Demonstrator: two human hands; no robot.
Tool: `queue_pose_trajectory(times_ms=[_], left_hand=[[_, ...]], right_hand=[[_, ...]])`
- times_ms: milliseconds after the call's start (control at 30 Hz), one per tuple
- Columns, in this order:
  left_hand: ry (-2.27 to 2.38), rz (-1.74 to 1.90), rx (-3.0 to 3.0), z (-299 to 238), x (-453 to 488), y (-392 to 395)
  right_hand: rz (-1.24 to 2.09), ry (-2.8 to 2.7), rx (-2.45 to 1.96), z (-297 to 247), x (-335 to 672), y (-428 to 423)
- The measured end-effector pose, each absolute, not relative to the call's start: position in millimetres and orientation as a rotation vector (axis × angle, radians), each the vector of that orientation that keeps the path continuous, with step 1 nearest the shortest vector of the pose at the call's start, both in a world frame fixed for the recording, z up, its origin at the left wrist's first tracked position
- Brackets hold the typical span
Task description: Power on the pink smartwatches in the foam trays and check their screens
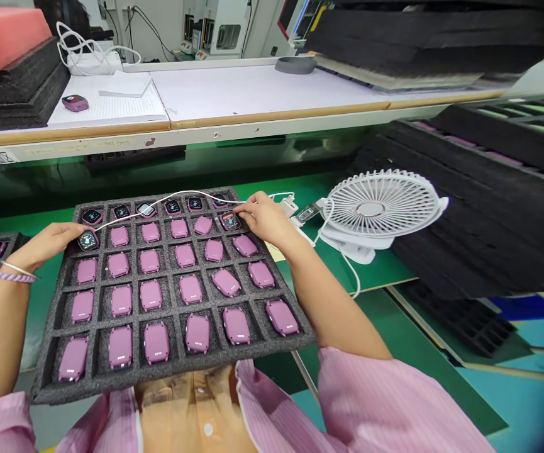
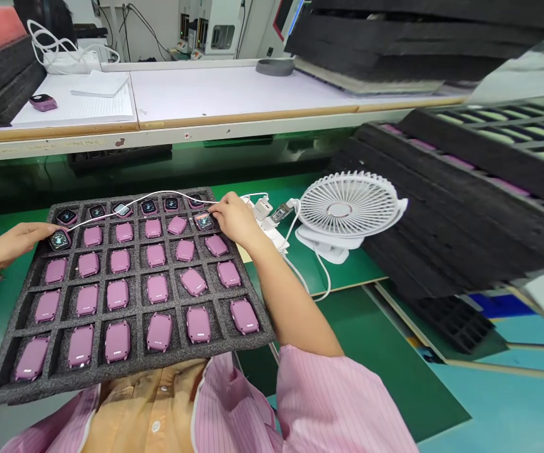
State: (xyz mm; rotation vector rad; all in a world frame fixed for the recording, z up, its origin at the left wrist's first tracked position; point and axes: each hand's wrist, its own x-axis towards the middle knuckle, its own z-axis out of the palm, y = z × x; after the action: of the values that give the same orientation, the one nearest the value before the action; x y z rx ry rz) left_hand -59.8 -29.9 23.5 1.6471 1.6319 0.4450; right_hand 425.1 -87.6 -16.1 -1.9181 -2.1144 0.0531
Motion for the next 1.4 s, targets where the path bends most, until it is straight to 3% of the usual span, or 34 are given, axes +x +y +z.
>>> queue_pose_trajectory(times_ms=[467,733,900,1167,1400], left_hand=[[1.565,0.195,1.781,44,-54,-10],[1.522,0.191,1.832,49,-53,-11],[1.814,0.477,2.041,43,-40,-22],[1.6,0.381,2.297,21,14,-55],[1.621,0.187,2.523,17,20,-60]], right_hand=[[-0.338,-2.695,-1.984,15,405,-73],[-0.226,-2.509,-2.097,13,404,-75],[-0.386,-2.127,-2.182,13,390,-88],[0.165,-2.184,-1.911,13,354,-102],[0.159,-2.293,-1.973,7,340,-108]])
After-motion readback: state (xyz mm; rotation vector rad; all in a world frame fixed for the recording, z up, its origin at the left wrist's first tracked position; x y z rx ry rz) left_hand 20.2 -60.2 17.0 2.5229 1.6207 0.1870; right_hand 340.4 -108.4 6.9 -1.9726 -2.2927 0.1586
